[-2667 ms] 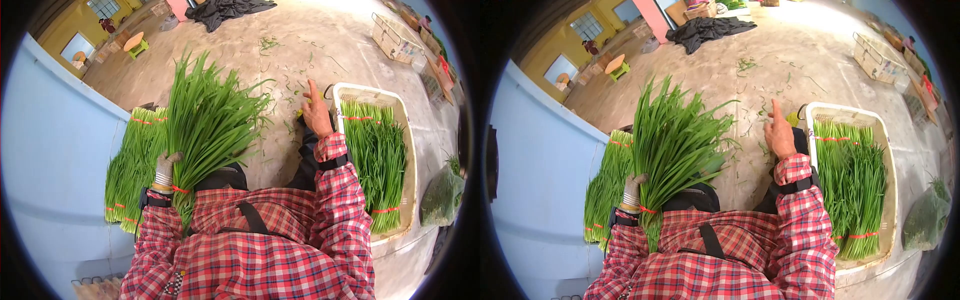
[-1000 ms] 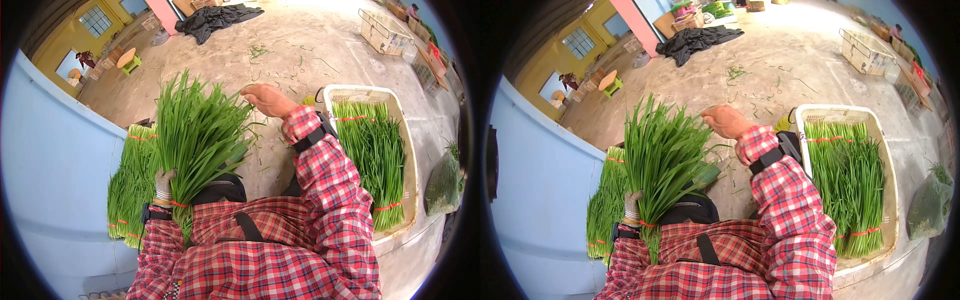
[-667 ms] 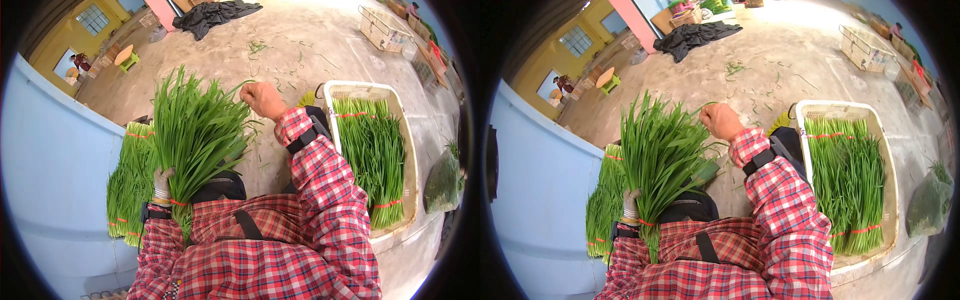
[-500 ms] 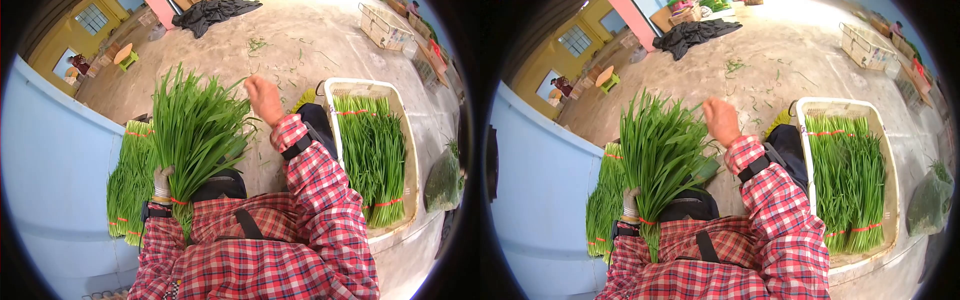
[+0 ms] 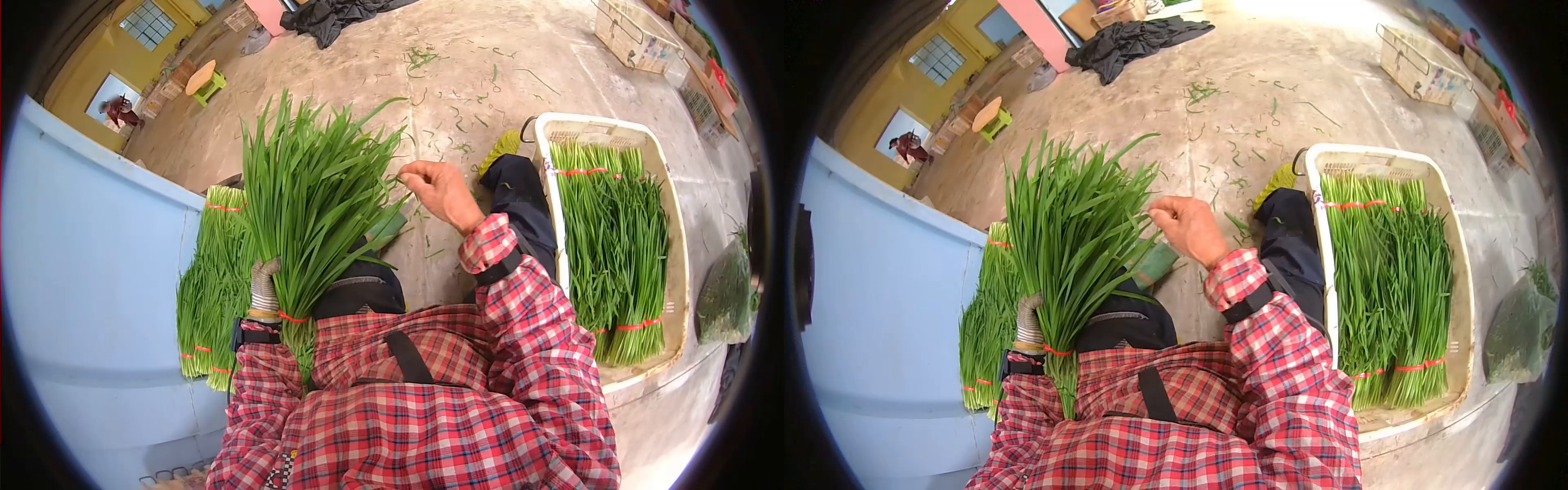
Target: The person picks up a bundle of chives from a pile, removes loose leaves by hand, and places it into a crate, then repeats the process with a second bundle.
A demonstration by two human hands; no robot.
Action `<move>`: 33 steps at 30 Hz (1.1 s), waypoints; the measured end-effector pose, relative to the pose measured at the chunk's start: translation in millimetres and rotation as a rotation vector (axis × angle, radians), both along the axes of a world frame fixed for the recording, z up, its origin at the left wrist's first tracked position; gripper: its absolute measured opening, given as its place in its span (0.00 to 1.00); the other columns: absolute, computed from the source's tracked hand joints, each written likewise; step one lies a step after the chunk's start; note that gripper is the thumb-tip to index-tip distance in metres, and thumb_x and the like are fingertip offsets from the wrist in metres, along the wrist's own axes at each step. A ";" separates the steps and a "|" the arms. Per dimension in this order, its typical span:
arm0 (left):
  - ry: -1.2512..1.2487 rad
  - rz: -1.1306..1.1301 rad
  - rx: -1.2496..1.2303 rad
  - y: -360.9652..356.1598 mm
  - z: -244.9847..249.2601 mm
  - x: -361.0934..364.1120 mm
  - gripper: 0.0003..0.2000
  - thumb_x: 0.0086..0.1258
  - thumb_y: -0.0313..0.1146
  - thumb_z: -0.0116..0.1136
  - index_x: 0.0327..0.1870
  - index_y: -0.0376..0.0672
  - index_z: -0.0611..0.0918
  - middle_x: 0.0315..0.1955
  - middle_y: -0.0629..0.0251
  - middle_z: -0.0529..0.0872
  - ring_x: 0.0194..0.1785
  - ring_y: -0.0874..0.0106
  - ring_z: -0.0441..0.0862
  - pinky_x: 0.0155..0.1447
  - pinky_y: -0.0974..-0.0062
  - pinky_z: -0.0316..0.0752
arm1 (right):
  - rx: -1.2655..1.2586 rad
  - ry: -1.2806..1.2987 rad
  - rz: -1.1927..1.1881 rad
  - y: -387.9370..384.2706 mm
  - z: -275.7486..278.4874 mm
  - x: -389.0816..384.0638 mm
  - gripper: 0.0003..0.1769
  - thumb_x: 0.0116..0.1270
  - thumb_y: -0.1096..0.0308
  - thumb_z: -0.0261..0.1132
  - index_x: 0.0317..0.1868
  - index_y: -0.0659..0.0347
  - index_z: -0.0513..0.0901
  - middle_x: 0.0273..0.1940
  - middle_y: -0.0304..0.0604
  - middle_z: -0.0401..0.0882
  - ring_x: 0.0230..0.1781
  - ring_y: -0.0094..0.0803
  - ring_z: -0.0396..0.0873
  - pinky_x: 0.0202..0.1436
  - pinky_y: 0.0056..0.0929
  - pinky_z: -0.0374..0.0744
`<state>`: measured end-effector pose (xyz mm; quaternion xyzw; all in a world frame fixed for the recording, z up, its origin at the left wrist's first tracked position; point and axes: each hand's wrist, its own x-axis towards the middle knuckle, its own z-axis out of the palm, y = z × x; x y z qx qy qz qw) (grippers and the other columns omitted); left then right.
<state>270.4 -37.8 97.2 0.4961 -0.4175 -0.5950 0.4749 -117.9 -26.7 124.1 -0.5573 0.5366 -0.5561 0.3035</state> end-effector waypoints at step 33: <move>-0.369 0.062 -0.070 3.7 25.2 -15.1 0.21 0.54 0.30 0.69 0.47 0.25 0.80 0.33 0.59 0.87 0.39 0.72 0.83 0.49 0.75 0.76 | 0.208 -0.065 -0.211 33.6 11.8 -22.5 0.14 0.61 0.75 0.56 0.46 0.62 0.83 0.29 0.54 0.82 0.36 0.57 0.80 0.46 0.42 0.78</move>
